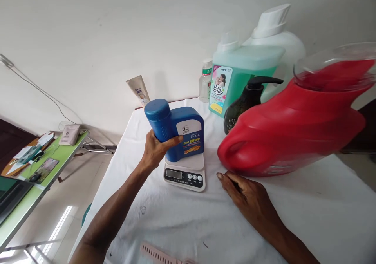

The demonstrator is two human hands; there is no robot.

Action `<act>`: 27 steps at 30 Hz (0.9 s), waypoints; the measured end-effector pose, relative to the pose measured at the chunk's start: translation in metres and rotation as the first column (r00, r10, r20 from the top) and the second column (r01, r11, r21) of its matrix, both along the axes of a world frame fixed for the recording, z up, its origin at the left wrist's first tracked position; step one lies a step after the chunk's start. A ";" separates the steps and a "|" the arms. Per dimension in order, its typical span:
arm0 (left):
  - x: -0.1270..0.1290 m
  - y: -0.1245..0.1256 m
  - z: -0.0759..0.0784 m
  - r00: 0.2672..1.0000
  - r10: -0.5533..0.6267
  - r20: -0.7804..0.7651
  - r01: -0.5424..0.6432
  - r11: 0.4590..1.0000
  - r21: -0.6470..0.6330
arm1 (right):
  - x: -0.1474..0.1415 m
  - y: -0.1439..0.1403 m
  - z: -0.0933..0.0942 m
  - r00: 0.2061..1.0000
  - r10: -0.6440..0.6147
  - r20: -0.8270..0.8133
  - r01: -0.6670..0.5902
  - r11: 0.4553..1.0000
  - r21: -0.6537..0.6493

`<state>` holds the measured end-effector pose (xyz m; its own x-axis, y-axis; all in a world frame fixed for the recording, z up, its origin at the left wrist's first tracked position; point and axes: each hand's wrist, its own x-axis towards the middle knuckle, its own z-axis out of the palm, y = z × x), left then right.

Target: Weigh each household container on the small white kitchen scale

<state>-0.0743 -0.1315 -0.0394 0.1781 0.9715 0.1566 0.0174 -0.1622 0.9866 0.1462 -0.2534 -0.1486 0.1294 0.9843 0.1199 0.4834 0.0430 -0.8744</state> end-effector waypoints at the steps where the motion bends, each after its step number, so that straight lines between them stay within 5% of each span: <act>1: 0.001 0.000 -0.001 1.000 0.010 -0.002 -0.010 1.000 0.007 | 0.000 0.000 0.001 1.000 -0.004 0.001 0.004 1.000 0.011; 9: -0.003 -0.004 -0.005 0.987 0.087 -0.132 -0.084 0.996 0.025 | -0.001 0.000 0.002 1.000 -0.008 0.024 0.008 1.000 -0.015; 16: -0.016 -0.005 -0.003 0.990 0.014 -0.139 0.002 0.993 0.117 | -0.001 0.000 0.001 1.000 -0.006 -0.017 0.006 1.000 -0.008; 19: -0.031 0.001 -0.025 0.997 0.079 -0.016 -0.073 0.970 0.232 | -0.002 0.001 0.002 1.000 -0.005 -0.018 0.005 1.000 0.010; 24: -0.052 0.013 -0.082 0.930 0.366 -0.024 -0.364 0.929 0.067 | -0.002 0.001 0.002 1.000 0.002 -0.014 -0.002 1.000 0.009; 27: -0.057 0.016 -0.101 0.912 0.403 -0.080 -0.399 0.915 0.063 | -0.001 -0.001 0.003 1.000 0.010 -0.022 -0.010 1.000 -0.005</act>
